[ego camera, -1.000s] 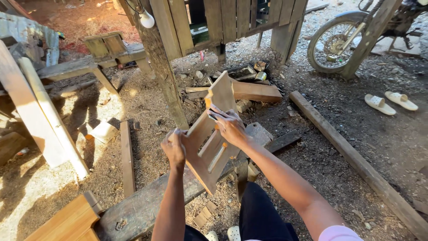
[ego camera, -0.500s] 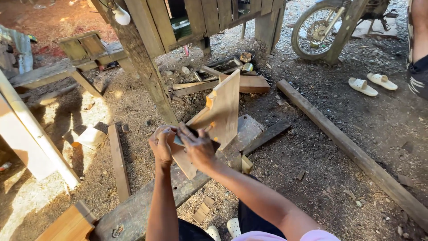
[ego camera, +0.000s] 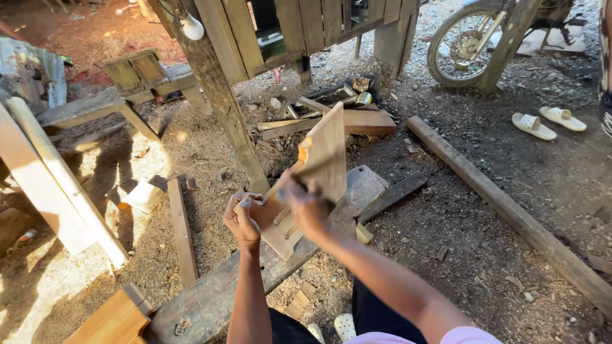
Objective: The person sands a wooden piece with a handle using a sanding block. They hold the wood with one hand and rub the sanding block over the surface and edges with the other hand, occasionally turning the piece to reach different areas.
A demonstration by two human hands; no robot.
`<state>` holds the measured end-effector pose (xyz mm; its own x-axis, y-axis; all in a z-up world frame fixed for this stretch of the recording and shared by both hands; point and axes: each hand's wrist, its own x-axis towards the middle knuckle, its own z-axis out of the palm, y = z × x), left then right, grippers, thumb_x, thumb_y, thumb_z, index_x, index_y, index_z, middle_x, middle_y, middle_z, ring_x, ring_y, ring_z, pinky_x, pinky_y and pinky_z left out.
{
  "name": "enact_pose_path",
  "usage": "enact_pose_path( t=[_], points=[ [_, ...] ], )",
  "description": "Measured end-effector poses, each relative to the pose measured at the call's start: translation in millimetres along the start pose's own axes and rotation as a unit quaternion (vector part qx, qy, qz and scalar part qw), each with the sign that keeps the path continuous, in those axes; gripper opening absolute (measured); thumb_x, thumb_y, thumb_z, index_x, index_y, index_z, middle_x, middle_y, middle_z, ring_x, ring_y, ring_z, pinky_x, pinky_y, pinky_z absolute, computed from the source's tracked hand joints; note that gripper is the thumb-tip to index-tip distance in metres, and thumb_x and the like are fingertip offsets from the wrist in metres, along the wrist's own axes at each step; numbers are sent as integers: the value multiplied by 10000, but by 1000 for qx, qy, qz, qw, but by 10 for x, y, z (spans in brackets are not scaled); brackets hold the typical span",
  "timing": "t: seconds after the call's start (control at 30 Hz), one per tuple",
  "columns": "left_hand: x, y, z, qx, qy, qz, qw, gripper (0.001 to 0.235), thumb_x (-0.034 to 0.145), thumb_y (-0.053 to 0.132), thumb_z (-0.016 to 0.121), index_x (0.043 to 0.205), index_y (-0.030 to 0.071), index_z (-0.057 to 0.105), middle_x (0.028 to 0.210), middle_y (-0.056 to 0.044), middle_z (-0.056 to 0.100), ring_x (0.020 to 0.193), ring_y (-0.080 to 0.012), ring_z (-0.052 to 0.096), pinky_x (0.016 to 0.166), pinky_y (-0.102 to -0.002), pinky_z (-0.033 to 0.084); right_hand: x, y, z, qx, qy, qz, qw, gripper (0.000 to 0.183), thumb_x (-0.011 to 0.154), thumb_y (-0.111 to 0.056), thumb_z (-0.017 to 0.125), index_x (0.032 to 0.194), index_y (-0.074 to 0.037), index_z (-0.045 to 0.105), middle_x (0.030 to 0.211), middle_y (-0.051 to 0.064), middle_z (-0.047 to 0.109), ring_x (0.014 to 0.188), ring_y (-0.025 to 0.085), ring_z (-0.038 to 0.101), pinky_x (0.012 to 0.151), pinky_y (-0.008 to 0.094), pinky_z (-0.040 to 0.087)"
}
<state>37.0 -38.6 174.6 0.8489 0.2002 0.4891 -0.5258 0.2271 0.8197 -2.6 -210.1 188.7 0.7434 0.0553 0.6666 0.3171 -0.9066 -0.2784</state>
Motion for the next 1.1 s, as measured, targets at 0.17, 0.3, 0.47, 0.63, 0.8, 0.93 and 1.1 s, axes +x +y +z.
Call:
enact_pose_path(
  t=[0.17, 0.3, 0.47, 0.63, 0.8, 0.93, 1.1],
  points=[
    [-30, -84, -16, -35, 18, -37, 999, 180, 904, 119, 534, 915, -31, 632, 867, -114, 697, 829, -180, 643, 815, -309, 499, -164, -144, 57, 73, 88, -149, 982, 705, 712, 10, 613, 1402, -109, 538, 1280, 179, 774, 865, 369, 613, 766, 432, 562],
    [-22, -57, -32, -9, -4, -21, 1000, 197, 923, 140, 514, 877, -28, 607, 845, -121, 697, 813, -193, 662, 811, -315, 518, 78, 240, -127, 59, -34, 17, 998, 580, 893, 11, 622, 1445, -165, 602, 1309, 121, 671, 849, 302, 585, 707, 444, 539],
    [32, -68, -7, 31, 0, 21, 999, 221, 943, 132, 521, 857, -38, 633, 827, -131, 685, 851, -210, 677, 851, -314, 515, -333, 228, 787, 4, -6, 72, 997, 443, 1081, -74, 625, 1502, -211, 622, 1343, -28, 615, 992, 210, 609, 877, 414, 533],
    [-18, 24, 0, -19, 2, -37, 999, 175, 898, 134, 525, 842, -20, 588, 833, -98, 658, 858, -216, 689, 828, -331, 517, -109, -21, 43, 87, -77, 62, 991, 566, 960, -62, 587, 1499, -231, 567, 1451, -42, 620, 998, 253, 615, 831, 408, 562],
    [-32, 41, -19, 83, -4, -1, 997, 266, 912, 170, 506, 818, -37, 644, 830, -113, 702, 831, -201, 622, 833, -322, 477, 26, 60, 52, 41, -64, 100, 992, 592, 920, -54, 615, 1492, -198, 567, 1429, 60, 576, 904, 282, 599, 749, 394, 558],
    [-5, -168, -93, 75, 23, -27, 997, 244, 915, 159, 531, 818, -49, 613, 827, -123, 670, 784, -188, 557, 779, -326, 461, -161, -186, 223, 28, -14, 2, 999, 590, 909, -57, 640, 1475, -204, 564, 1326, 171, 608, 858, 311, 604, 687, 402, 568],
    [-92, 25, 7, 29, -14, -11, 999, 229, 902, 163, 508, 841, -30, 614, 839, -123, 713, 836, -192, 662, 843, -317, 510, 150, 389, -147, 121, -81, 43, 988, 539, 942, -93, 560, 1479, -128, 566, 973, 131, 709, 624, 185, 589, 705, 406, 557]
  ],
)
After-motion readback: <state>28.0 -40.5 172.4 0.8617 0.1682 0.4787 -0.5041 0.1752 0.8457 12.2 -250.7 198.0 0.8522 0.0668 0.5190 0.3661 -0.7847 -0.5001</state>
